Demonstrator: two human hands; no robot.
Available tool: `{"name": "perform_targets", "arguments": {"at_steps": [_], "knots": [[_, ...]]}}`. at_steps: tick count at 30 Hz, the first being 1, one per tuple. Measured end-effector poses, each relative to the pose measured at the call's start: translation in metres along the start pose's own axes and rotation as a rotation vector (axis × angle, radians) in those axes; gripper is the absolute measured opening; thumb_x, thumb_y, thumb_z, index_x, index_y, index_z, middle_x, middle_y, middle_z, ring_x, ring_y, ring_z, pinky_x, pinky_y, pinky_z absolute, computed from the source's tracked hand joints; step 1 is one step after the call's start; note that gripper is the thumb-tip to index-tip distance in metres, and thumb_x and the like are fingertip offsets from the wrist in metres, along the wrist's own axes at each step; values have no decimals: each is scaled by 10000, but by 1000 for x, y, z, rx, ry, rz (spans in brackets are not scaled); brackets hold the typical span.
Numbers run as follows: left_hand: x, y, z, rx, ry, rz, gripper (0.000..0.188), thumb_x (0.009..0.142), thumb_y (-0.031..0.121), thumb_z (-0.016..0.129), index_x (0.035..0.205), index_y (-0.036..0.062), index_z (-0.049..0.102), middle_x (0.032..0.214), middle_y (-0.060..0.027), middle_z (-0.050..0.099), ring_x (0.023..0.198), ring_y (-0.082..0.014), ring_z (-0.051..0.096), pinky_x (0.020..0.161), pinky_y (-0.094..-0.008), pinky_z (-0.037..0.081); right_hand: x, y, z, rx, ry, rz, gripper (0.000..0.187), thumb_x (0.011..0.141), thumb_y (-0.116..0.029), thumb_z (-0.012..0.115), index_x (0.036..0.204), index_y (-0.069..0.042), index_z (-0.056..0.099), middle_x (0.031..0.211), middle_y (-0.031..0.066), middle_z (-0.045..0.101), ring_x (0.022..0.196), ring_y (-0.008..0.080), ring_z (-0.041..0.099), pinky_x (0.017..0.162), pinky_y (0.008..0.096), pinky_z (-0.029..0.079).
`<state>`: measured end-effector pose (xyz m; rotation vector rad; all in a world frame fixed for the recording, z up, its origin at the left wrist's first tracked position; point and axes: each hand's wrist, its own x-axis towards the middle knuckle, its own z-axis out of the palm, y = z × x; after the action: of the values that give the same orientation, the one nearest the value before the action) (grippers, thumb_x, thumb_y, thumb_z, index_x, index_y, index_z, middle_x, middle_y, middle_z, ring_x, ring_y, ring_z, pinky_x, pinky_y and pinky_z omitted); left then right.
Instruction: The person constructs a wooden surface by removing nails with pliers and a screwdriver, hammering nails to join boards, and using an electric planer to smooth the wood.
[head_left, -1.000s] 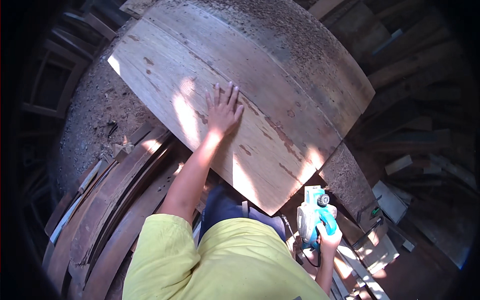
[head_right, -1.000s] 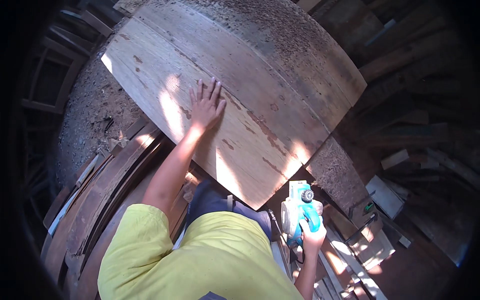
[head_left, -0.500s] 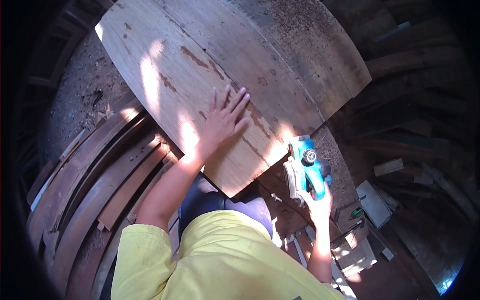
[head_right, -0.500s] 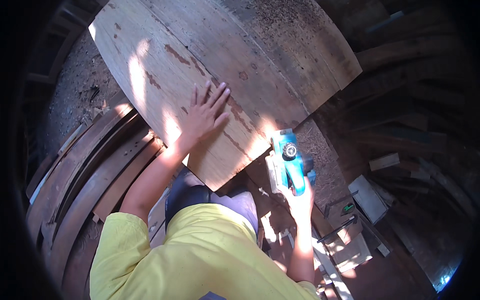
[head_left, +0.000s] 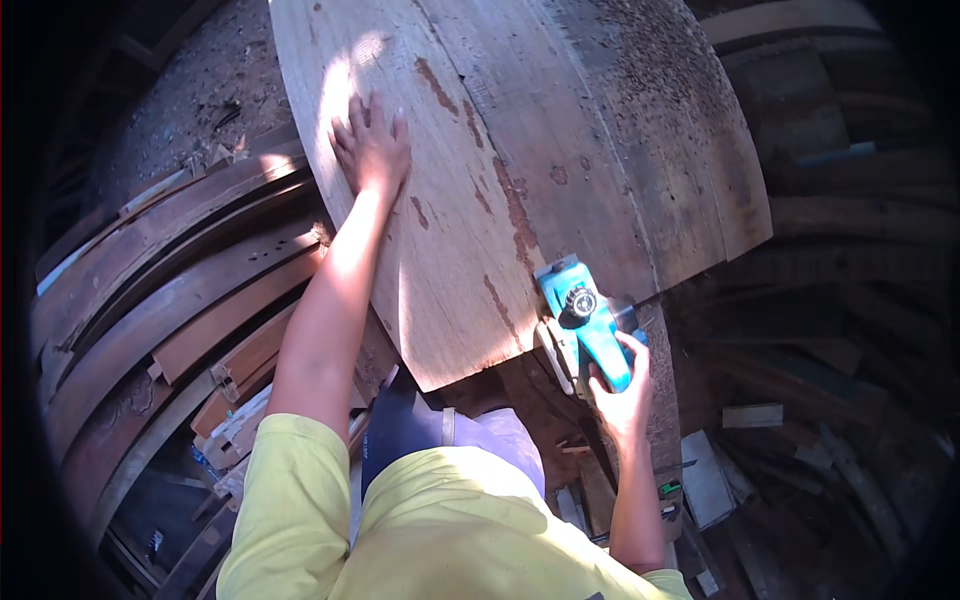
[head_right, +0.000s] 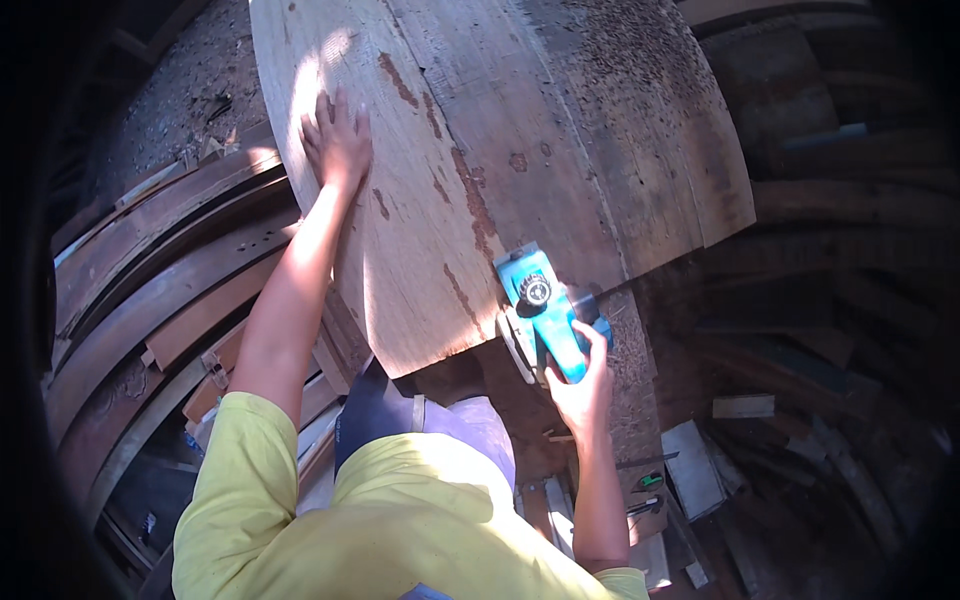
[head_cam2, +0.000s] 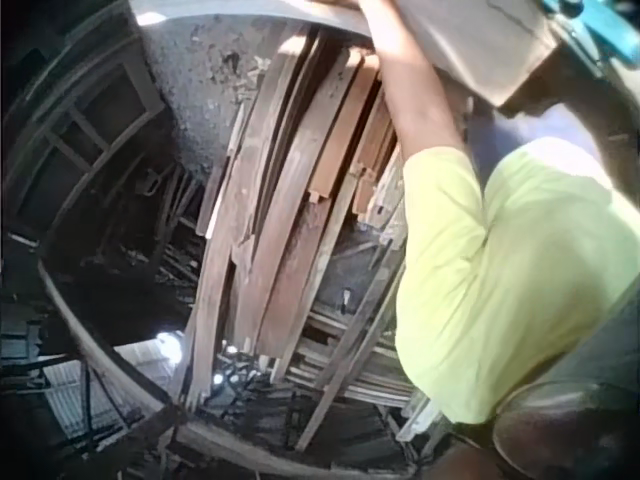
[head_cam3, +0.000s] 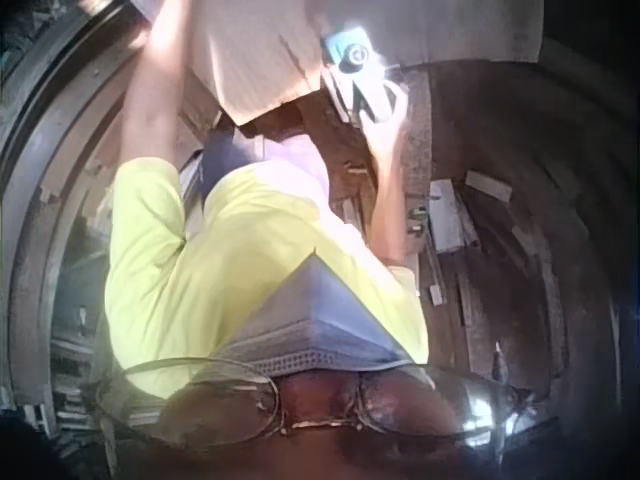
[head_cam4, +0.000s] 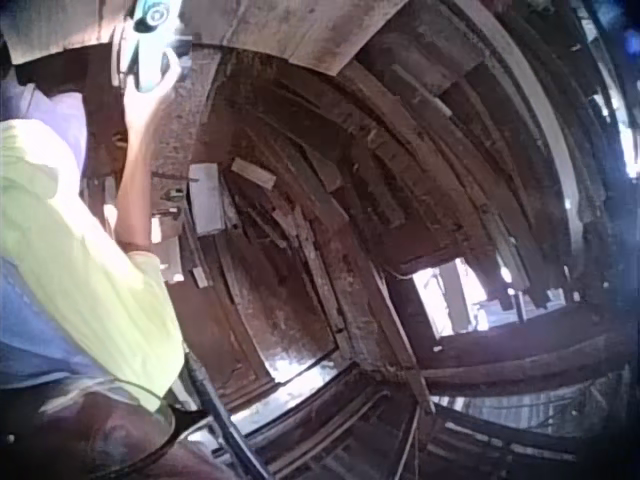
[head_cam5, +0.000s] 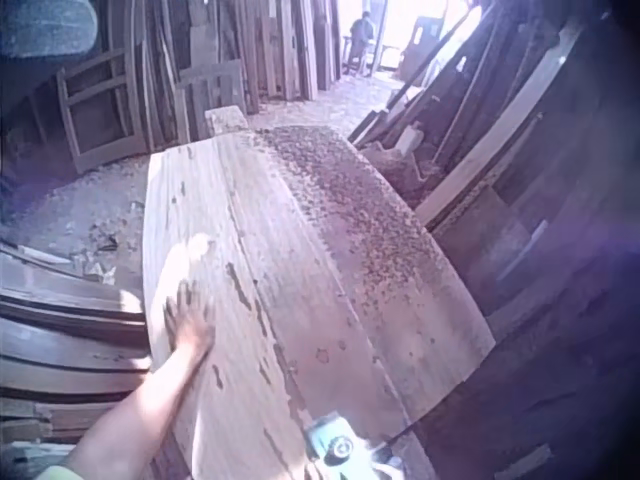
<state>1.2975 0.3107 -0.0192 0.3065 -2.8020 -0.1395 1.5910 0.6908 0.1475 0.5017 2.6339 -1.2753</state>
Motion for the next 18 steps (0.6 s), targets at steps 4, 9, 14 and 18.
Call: {"name": "perform_targets", "arguments": {"at_steps": [4, 9, 14, 18], "knots": [[6, 4, 11, 33, -10, -177, 694, 1064, 485, 491, 1661, 141, 411, 1707, -142, 395, 1561, -438, 338, 1319, -580, 150, 52, -33, 25, -36, -68, 5, 573, 840, 3, 770, 1395, -52, 638, 1181, 207, 769, 1133, 253, 762, 971, 386, 575], [11, 9, 8, 47, -5, -197, 743, 1048, 456, 509, 1652, 40, 391, 1708, -140, 397, 1563, -427, 329, 1323, -566, 146, 128, -82, 66, -52, -7, -197, 630, 820, -58, 798, 1423, -135, 632, 1091, 272, 766, 1067, 384, 785, 904, 437, 607], [11, 12, -5, 65, -76, -222, 712, 1067, 433, 484, 1659, 52, 378, 1724, -134, 369, 1569, -399, 314, 1315, -551, 165, 219, -150, 117, -79, 57, -290, 543, 839, -95, 772, 1373, -107, 678, 1055, 278, 773, 1069, 436, 761, 880, 476, 608], [12, 13, -7, 59, -85, -216, 700, 1057, 422, 496, 1647, 57, 401, 1713, -132, 384, 1565, -406, 315, 1310, -553, 172, 291, -201, 153, -125, 138, -322, 436, 834, -161, 772, 1260, -81, 725, 1023, 280, 771, 1011, 473, 743, 854, 530, 592]]}}
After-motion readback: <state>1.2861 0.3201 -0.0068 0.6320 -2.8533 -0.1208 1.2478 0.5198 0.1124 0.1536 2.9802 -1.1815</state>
